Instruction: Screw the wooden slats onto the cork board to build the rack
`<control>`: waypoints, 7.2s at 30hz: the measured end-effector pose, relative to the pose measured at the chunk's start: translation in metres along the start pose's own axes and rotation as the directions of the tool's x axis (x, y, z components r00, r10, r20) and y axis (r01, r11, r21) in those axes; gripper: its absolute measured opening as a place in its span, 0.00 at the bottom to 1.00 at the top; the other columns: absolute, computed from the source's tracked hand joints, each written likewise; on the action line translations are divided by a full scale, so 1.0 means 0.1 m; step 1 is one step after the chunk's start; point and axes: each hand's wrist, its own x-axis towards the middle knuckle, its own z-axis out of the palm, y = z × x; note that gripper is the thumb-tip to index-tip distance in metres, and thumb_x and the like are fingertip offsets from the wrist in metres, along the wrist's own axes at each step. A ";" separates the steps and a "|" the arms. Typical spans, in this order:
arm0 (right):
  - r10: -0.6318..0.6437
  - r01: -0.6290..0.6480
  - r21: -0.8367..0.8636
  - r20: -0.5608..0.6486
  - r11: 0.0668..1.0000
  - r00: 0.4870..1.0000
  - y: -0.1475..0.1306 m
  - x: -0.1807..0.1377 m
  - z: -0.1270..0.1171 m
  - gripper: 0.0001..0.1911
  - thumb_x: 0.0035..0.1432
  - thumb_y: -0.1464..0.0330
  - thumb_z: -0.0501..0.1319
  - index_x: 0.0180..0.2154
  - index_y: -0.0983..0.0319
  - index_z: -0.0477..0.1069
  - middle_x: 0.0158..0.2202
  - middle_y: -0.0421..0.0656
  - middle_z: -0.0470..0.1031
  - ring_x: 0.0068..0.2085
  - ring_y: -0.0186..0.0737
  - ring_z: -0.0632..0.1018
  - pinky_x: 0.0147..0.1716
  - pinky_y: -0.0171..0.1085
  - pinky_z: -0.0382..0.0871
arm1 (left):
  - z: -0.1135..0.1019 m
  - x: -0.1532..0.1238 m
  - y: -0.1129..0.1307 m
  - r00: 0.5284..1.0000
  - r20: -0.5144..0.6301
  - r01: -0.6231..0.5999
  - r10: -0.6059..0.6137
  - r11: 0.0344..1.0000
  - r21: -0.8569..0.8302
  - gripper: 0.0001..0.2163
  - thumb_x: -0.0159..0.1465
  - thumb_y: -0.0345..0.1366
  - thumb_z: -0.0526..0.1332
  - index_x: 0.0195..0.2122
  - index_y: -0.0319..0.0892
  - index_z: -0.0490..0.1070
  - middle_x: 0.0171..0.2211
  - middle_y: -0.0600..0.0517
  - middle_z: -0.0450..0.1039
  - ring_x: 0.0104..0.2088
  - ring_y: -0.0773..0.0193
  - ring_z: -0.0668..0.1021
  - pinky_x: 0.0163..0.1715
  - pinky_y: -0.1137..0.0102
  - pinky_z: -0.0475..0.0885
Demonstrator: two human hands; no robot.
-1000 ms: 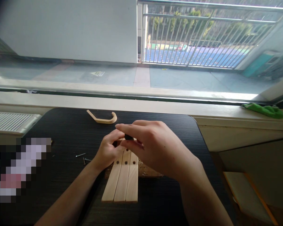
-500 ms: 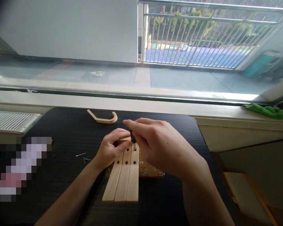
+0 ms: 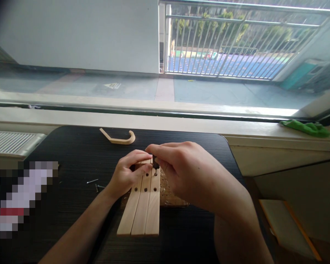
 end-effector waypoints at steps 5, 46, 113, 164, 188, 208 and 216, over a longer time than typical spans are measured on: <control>-0.003 0.003 -0.032 0.015 0.999 1.000 -0.04 -0.01 -0.01 0.13 0.63 0.75 0.54 0.41 0.62 0.76 0.32 0.43 0.80 0.29 0.34 0.76 0.28 0.32 0.62 | 0.00 0.00 0.01 1.000 -0.001 -0.002 0.002 1.000 -0.005 0.06 0.60 0.31 0.67 0.39 0.42 0.80 0.38 0.49 0.78 0.38 0.64 0.79 0.37 0.71 0.75; 0.053 -0.069 -0.205 -0.085 0.976 0.995 -0.05 0.08 0.07 0.12 0.64 0.65 0.59 0.30 0.62 0.75 0.19 0.36 0.65 0.21 0.31 0.58 0.24 0.36 0.49 | -0.01 0.00 0.03 0.999 0.021 0.025 -0.025 0.999 0.027 0.05 0.61 0.34 0.66 0.38 0.42 0.79 0.38 0.49 0.77 0.37 0.63 0.77 0.40 0.68 0.74; -0.063 0.063 0.002 -0.039 0.998 0.997 0.03 0.03 0.02 0.09 0.65 0.72 0.59 0.41 0.63 0.78 0.31 0.41 0.81 0.26 0.30 0.75 0.27 0.31 0.60 | -0.01 0.00 0.00 1.000 0.021 -0.014 0.013 0.999 0.046 0.07 0.61 0.34 0.66 0.40 0.42 0.78 0.38 0.49 0.77 0.38 0.64 0.77 0.40 0.69 0.73; -0.008 -0.002 -0.165 -0.059 0.986 0.998 -0.04 0.10 0.08 0.13 0.65 0.62 0.61 0.32 0.62 0.76 0.21 0.37 0.70 0.23 0.31 0.67 0.25 0.35 0.52 | -0.02 -0.01 -0.01 0.999 0.037 0.031 -0.035 0.995 0.092 0.07 0.61 0.36 0.65 0.40 0.42 0.75 0.37 0.50 0.76 0.38 0.63 0.77 0.41 0.68 0.73; -0.008 0.004 -0.100 -0.038 0.995 0.999 -0.01 0.07 0.09 0.17 0.65 0.74 0.53 0.51 0.63 0.73 0.46 0.49 0.79 0.40 0.40 0.79 0.35 0.35 0.68 | -0.01 -0.02 -0.03 0.998 0.038 0.044 -0.048 0.995 0.092 0.09 0.63 0.38 0.65 0.42 0.43 0.75 0.39 0.49 0.77 0.39 0.61 0.79 0.41 0.67 0.74; -0.029 0.027 -0.026 -0.050 0.999 0.998 -0.01 0.03 0.02 0.07 0.61 0.75 0.58 0.39 0.61 0.73 0.27 0.38 0.77 0.23 0.29 0.69 0.24 0.31 0.56 | -0.02 -0.02 -0.04 0.999 0.040 0.009 -0.013 0.996 0.089 0.08 0.62 0.36 0.65 0.42 0.42 0.75 0.38 0.49 0.77 0.38 0.62 0.77 0.41 0.68 0.73; -0.053 0.051 -0.038 -0.031 0.998 0.998 -0.04 0.04 0.03 0.04 0.64 0.71 0.59 0.38 0.61 0.73 0.27 0.39 0.77 0.25 0.31 0.72 0.26 0.32 0.58 | -0.02 -0.01 0.00 0.999 0.038 0.016 -0.019 0.996 0.083 0.07 0.62 0.36 0.65 0.40 0.42 0.76 0.37 0.49 0.77 0.37 0.62 0.78 0.39 0.68 0.73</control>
